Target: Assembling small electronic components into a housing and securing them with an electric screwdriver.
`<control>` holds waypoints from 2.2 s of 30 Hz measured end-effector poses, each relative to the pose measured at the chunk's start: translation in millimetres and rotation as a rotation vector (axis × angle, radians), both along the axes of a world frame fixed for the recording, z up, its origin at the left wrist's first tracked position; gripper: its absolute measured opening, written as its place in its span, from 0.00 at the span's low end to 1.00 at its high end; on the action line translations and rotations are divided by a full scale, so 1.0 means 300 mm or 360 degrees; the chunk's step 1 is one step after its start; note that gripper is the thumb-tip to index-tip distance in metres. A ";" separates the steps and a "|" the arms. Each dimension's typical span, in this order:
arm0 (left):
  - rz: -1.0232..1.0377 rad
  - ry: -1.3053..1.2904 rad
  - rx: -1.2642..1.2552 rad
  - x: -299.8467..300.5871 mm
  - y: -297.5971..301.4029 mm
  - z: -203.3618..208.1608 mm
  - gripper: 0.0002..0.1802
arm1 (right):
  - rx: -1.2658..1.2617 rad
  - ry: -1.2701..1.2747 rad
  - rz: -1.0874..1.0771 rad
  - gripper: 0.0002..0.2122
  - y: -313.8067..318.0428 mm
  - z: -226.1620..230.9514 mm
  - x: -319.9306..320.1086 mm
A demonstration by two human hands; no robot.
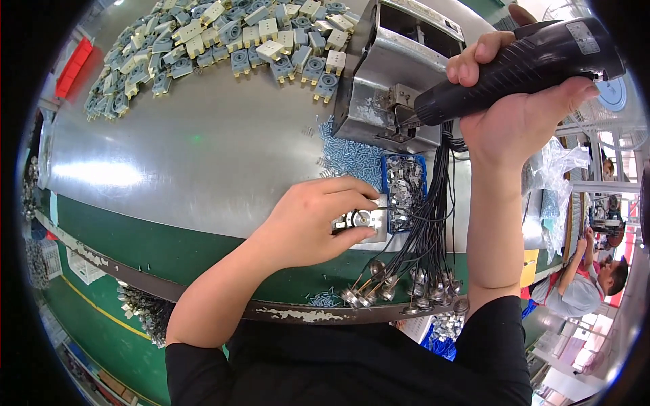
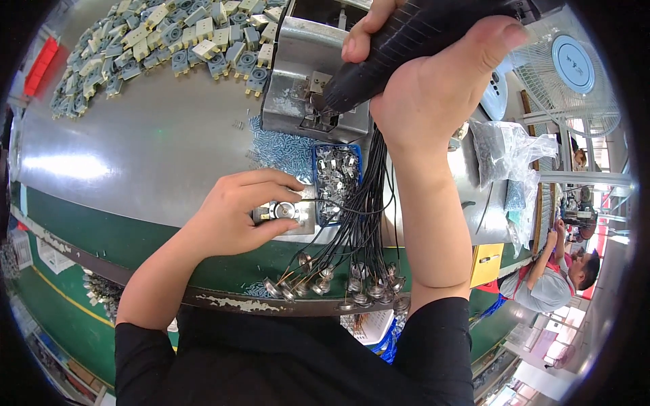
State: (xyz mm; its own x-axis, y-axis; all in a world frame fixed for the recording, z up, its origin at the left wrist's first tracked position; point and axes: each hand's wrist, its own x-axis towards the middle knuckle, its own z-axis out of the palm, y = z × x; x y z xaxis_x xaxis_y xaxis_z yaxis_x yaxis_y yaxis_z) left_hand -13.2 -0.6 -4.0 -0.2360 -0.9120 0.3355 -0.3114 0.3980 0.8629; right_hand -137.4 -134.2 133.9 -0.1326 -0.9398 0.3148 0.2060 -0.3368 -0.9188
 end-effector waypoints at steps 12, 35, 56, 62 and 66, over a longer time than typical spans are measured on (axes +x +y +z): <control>-0.0007 0.0018 0.0053 0.001 0.012 0.011 0.17 | -0.0384 -0.0028 0.0952 0.55 -0.164 -0.088 -0.171; 0.0056 -0.0010 0.0139 0.007 0.036 -0.026 0.16 | -0.0191 0.0007 0.1445 0.58 0.210 -0.104 -0.101; 0.0086 0.0005 -0.0031 0.002 0.021 -0.052 0.17 | -0.0222 0.0002 0.1417 0.60 0.245 -0.140 -0.103; 0.0085 0.0013 -0.0054 0.001 0.018 -0.053 0.17 | -0.0201 0.0217 0.1328 0.58 0.242 -0.142 -0.086; 0.0053 0.0012 0.0008 0.006 0.017 -0.046 0.16 | -0.0206 0.0351 0.1258 0.57 0.266 -0.125 -0.087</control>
